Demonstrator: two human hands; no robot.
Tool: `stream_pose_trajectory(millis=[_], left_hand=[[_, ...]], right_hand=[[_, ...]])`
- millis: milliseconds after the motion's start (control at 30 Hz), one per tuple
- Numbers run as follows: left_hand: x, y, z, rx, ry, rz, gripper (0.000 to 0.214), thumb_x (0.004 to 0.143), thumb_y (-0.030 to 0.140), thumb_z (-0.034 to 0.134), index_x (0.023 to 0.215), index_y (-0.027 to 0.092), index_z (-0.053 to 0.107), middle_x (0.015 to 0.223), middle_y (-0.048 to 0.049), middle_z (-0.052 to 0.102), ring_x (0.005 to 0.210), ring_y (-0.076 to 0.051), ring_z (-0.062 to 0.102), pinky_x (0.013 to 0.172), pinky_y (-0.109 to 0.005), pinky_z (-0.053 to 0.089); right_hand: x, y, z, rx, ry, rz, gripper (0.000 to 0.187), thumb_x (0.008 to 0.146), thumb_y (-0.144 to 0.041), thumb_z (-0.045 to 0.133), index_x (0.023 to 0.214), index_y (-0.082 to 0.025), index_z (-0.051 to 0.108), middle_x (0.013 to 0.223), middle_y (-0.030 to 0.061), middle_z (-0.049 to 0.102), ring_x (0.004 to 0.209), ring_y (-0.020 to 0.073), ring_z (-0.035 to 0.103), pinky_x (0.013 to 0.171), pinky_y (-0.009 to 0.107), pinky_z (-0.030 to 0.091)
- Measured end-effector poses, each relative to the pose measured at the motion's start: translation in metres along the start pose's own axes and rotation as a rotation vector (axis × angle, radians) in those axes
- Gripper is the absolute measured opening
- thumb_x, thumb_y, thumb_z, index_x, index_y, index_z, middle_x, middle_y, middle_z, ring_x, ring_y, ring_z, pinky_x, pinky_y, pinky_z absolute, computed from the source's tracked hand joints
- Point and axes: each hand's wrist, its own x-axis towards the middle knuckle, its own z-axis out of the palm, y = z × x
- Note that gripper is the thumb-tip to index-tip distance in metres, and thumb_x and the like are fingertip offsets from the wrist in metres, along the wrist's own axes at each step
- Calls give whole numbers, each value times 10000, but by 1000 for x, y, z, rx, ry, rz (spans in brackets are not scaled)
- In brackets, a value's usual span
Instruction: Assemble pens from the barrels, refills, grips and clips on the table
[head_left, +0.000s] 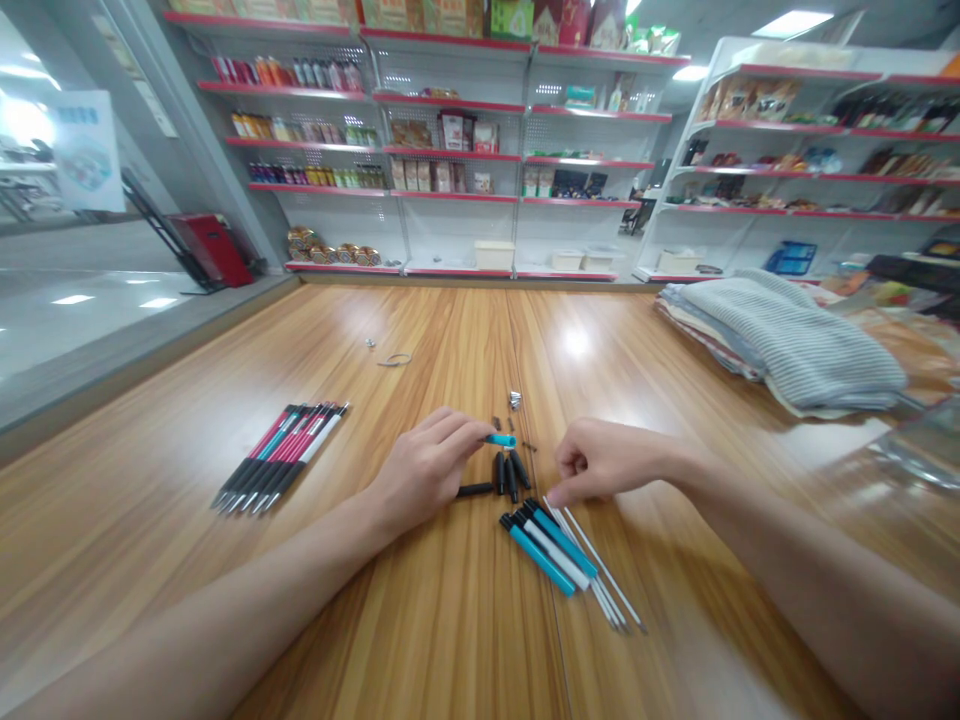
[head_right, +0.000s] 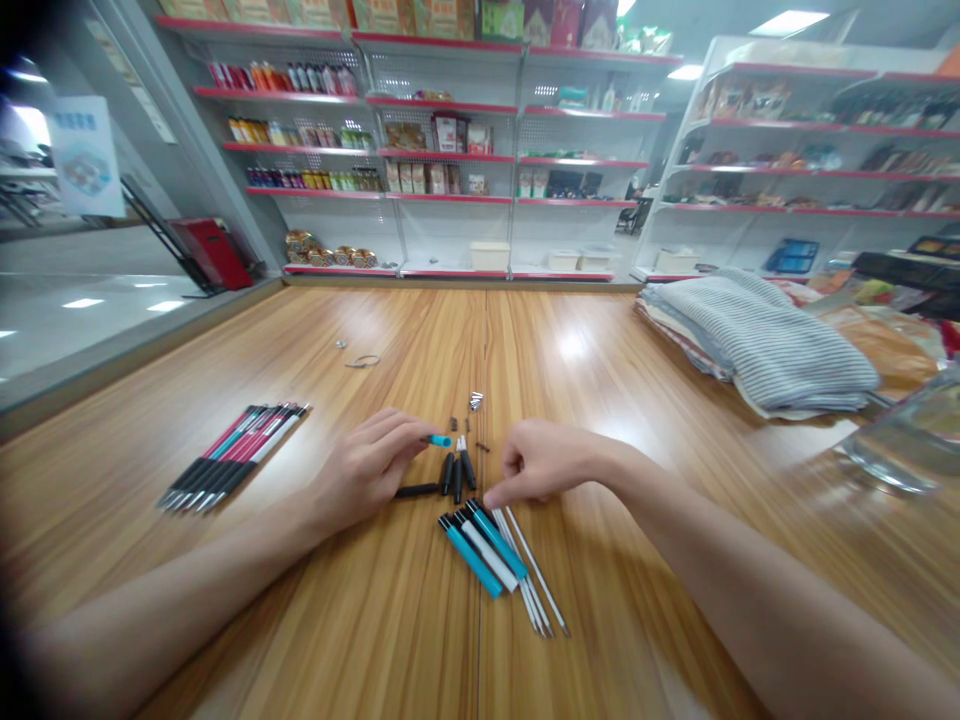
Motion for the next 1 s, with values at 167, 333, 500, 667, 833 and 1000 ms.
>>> stream_pose_trajectory(millis=[167, 333, 500, 667, 833, 1000], left_hand=[[0, 0, 0, -52, 31, 30, 252, 930, 118, 455, 1138, 196, 576, 1015, -75, 647, 972, -189, 561, 840, -340, 473], [0, 1, 0, -76, 40, 38, 268, 917, 91, 475, 1141, 199, 574, 1032, -66, 648, 987, -176, 563, 849, -324, 477], [0, 0, 0, -96, 27, 50, 271, 925, 91, 451, 1143, 193, 573, 1033, -76, 650, 994, -177, 566, 859, -329, 481], [-1, 0, 0, -111, 28, 54, 282, 923, 83, 445, 1153, 193, 567, 1051, -82, 645, 1008, -183, 563, 864, -336, 479], [-2, 0, 0, -48, 15, 72, 299, 897, 64, 469, 1144, 198, 573, 1020, -73, 643, 967, -191, 549, 837, -336, 477], [-3, -2, 0, 25, -33, 84, 357, 888, 68, 468, 1198, 215, 568, 1030, -75, 639, 947, -195, 536, 809, -331, 478]], right_hand=[[-4, 0, -3, -34, -242, 179, 493, 678, -630, 660, 648, -138, 643, 520, -5, 595, 463, 104, 531, 457, 208, 361], [-6, 0, -4, -105, -226, 148, 297, 706, -451, 653, 695, -155, 670, 583, -9, 636, 514, 112, 566, 464, 210, 365], [-10, 0, -2, -231, -73, 82, 115, 670, -269, 620, 636, -166, 659, 585, -17, 633, 512, 109, 535, 449, 224, 312], [-12, -1, 1, -281, 47, 4, 58, 616, -143, 586, 575, -168, 618, 519, -33, 574, 445, 88, 452, 430, 234, 254], [-17, -22, -7, -138, 254, -135, 70, 699, -154, 571, 690, -180, 636, 623, -33, 620, 555, 90, 525, 505, 205, 345], [-23, -44, -5, 47, 429, -190, 122, 801, -291, 601, 766, -177, 627, 626, -33, 616, 553, 83, 542, 492, 186, 352]])
